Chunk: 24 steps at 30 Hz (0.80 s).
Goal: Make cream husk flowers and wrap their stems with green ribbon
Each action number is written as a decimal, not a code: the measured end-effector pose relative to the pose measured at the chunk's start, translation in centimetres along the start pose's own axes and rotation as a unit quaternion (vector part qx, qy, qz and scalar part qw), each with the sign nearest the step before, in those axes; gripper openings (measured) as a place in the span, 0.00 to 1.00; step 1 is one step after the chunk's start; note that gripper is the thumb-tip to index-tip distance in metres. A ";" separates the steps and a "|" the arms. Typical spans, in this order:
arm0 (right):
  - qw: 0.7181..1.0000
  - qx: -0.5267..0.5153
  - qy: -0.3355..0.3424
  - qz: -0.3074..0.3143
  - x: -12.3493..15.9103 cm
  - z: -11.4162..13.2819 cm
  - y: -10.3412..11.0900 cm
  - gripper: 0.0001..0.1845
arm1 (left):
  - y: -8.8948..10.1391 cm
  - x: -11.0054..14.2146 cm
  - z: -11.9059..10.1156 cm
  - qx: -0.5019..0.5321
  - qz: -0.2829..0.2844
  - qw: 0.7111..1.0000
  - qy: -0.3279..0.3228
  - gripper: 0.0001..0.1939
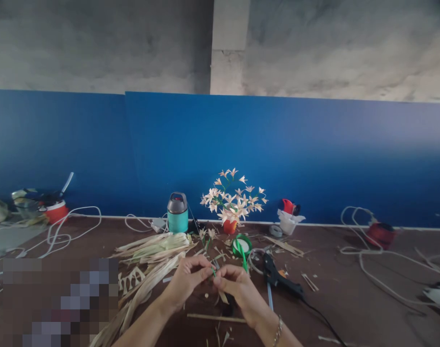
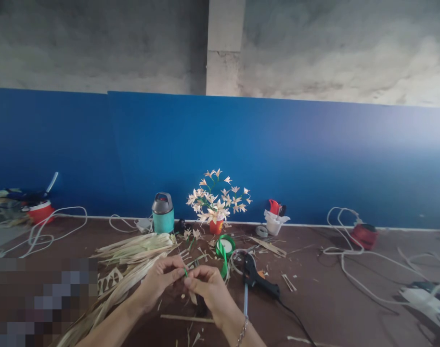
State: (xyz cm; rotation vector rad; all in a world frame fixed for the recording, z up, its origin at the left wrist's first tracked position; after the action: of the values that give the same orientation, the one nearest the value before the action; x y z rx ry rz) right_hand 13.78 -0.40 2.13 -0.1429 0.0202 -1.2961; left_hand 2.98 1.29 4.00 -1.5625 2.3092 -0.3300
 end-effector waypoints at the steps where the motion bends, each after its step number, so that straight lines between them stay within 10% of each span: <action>1: 1.000 -0.013 -0.002 0.011 0.0 -0.1 -0.1 0.17 | -0.1 0.0 0.6 0.038 0.003 0.999 0.025 0.13; 5: 0.998 -0.044 -0.004 0.055 -0.1 -0.7 -0.5 0.14 | -0.6 0.2 1.1 0.070 0.038 0.994 0.072 0.14; 13: 0.992 -0.080 -0.007 0.094 -0.1 -0.9 -0.9 0.10 | -0.6 0.4 -2.7 -0.143 0.026 0.987 -0.073 0.13; 24: 0.979 -0.136 -0.013 0.148 0.3 -0.5 -2.2 0.10 | -1.0 0.6 -3.4 -0.185 0.054 0.976 -0.103 0.13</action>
State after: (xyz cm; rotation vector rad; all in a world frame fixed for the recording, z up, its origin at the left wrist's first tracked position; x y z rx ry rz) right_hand 11.75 -1.36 1.96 -0.3780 0.1908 -0.9892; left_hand 2.31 0.40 7.46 -1.5354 2.3701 0.2949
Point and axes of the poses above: each hand's wrist, its own x-axis away from the middle knuckle, its own y-axis out of the back of the hand, z = x × y, the point moved 7 cm from there along -x, towards the middle knuckle, and after that the axes turned 15 degrees about x, right-handed, at the moved point
